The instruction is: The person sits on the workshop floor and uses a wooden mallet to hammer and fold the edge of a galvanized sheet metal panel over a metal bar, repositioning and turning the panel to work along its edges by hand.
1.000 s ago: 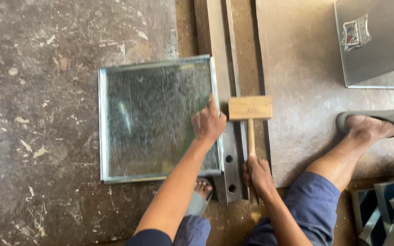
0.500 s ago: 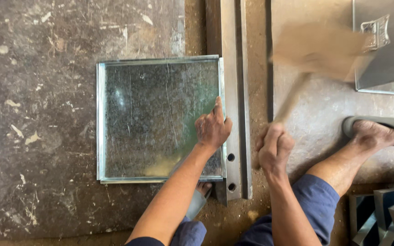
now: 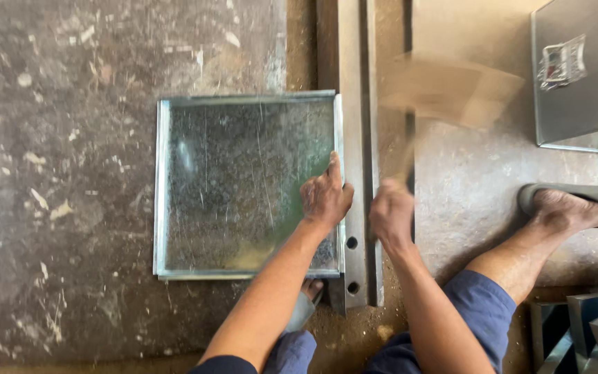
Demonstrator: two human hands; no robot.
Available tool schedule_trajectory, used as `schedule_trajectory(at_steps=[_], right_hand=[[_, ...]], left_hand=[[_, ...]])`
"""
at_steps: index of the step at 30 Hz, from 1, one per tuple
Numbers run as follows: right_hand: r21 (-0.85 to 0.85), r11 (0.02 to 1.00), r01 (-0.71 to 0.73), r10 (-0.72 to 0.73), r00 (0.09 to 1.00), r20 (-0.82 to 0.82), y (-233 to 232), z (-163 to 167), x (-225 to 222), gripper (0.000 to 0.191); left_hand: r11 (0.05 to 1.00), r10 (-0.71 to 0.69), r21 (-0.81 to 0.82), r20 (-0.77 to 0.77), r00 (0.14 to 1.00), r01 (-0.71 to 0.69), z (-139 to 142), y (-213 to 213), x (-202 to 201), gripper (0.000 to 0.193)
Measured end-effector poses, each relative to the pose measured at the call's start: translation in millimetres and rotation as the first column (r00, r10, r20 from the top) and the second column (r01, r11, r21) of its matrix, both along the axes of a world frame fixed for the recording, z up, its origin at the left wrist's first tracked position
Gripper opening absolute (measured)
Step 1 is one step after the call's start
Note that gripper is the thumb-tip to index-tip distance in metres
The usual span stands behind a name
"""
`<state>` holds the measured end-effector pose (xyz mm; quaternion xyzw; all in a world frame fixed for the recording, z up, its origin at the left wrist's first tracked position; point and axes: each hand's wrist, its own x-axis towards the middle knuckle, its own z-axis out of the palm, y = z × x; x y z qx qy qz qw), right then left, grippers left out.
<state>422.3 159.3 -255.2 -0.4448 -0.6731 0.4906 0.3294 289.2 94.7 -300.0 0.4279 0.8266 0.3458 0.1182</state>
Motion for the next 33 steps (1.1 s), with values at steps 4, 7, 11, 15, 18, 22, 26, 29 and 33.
schedule_trajectory(at_steps=[4, 7, 11, 15, 18, 22, 26, 29, 33], right_hand=[[-0.211, 0.969, 0.133, -0.122, 0.990, 0.064, 9.4, 2.4, 1.1, 0.050], [-0.227, 0.966, 0.123, -0.179, 0.952, -0.249, 12.3, -2.6, 5.4, 0.042], [-0.260, 0.965, 0.045, 0.034, 0.956, 0.292, 19.5, -17.7, 3.9, 0.042], [-0.607, 0.785, 0.123, -0.301, 0.933, -0.199, 26.2, -26.6, -1.2, 0.031], [-0.561, 0.825, 0.064, -0.232, 0.944, -0.234, 24.0, -18.6, -3.9, 0.037], [-0.370, 0.929, -0.002, 0.053, 0.990, 0.128, 13.8, 16.0, 9.9, 0.048], [0.082, 0.991, -0.103, 0.121, 0.957, -0.264, -6.0, 43.4, 46.5, 0.051], [0.054, 0.997, 0.049, -0.030, 0.952, -0.305, -31.4, 32.6, 59.0, 0.041], [-0.192, 0.981, -0.011, 0.027, 0.996, 0.079, -48.3, 1.5, 51.6, 0.037]], left_hand=[[0.994, -0.035, -0.105, 0.039, 0.999, 0.039, 2.1, 1.1, -1.3, 0.076], [0.999, 0.007, 0.044, 0.012, 1.000, -0.008, 3.0, 0.9, -2.9, 0.072], [1.000, -0.016, 0.002, 0.012, 1.000, 0.016, 1.8, 1.0, -5.2, 0.072], [0.998, -0.035, -0.058, 0.035, 0.999, 0.037, 2.3, 0.0, -6.1, 0.071], [0.999, 0.000, -0.037, 0.043, 0.999, 0.002, 5.4, -1.1, -4.9, 0.070], [0.999, -0.015, 0.031, 0.002, 1.000, 0.015, 5.4, -2.1, -5.7, 0.072], [0.992, 0.060, 0.107, -0.010, 0.998, -0.059, -5.8, -6.1, -16.7, 0.055], [0.995, 0.071, -0.071, -0.052, 0.996, -0.074, -15.6, -12.0, -29.9, 0.048], [0.998, 0.060, 0.000, -0.284, 0.957, -0.063, -19.7, -15.6, -40.1, 0.056]])
